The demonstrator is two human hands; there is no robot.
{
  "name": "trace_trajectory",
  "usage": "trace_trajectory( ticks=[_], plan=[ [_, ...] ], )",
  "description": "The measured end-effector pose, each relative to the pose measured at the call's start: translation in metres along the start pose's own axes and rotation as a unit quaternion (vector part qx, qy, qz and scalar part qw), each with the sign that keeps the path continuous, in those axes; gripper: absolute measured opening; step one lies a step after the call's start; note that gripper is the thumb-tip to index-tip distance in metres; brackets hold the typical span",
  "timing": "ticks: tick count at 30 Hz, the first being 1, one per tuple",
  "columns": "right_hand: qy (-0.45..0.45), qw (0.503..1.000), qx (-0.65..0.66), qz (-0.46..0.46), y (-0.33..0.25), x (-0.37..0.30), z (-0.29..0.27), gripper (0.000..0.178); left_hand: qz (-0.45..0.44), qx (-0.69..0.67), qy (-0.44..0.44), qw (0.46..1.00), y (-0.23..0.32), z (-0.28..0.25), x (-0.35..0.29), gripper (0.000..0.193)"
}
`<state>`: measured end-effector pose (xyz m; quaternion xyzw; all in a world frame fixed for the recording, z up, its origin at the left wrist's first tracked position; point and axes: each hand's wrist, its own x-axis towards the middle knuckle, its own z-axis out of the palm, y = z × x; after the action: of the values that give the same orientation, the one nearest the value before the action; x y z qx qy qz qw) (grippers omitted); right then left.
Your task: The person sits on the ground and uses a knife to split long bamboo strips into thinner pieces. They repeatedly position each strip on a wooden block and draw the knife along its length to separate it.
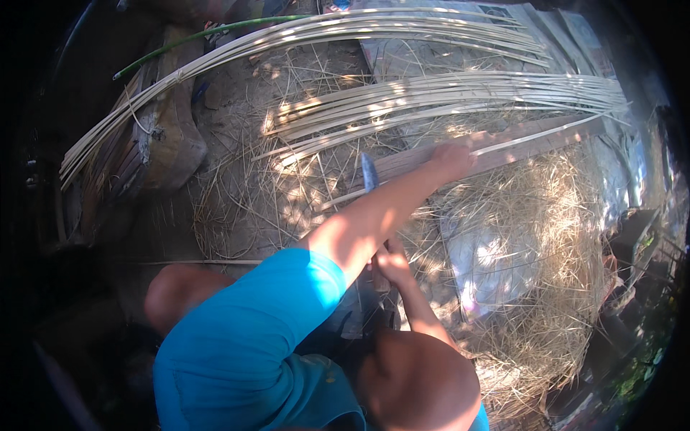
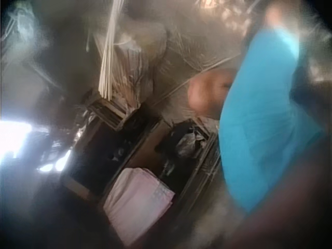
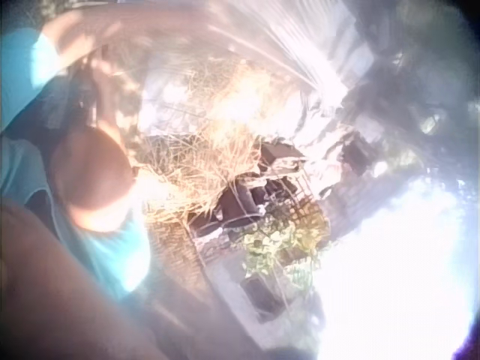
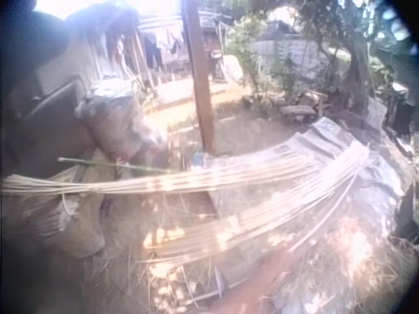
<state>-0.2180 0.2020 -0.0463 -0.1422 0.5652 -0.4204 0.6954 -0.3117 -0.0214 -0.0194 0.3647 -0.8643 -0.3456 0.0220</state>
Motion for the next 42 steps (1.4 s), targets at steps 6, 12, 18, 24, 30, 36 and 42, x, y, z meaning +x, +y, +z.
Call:
trace_trajectory(
  ticks=[6,12,18,24,30,36,42],
  plan=[
    [0.228,0.884,-0.381,-0.151,-0.041,-0.031,-0.075,0.049,0.132,0.302,-0.151,0.932,-0.075,-0.13,-0.085,0.047],
    [0.293,0.67,-0.645,-0.222,-0.101,-0.049,-0.141,0.053,-0.178,-0.004,-0.408,0.896,-0.12,-0.109,-0.23,0.083],
    [0.207,0.721,-0.645,-0.148,-0.093,-0.028,-0.076,0.044,-0.056,-0.14,0.115,0.982,-0.17,-0.013,-0.303,0.029],
    [0.392,0.679,-0.593,-0.183,-0.123,-0.009,-0.161,0.04,-0.11,-0.018,0.002,0.994,-0.178,-0.055,-0.317,0.032],
    [0.357,0.687,-0.61,-0.172,-0.123,-0.014,-0.137,0.036,-0.008,0.107,0.063,0.992,-0.172,-0.044,-0.305,0.031],
    [0.435,0.707,-0.541,-0.135,-0.147,-0.029,-0.194,0.036,-0.007,0.187,0.092,0.978,-0.175,-0.029,-0.315,0.027],
    [0.2,0.687,-0.669,-0.201,-0.078,-0.025,-0.085,0.042,-0.088,0.136,0.072,0.984,-0.169,-0.032,-0.326,0.022]
  ],
)
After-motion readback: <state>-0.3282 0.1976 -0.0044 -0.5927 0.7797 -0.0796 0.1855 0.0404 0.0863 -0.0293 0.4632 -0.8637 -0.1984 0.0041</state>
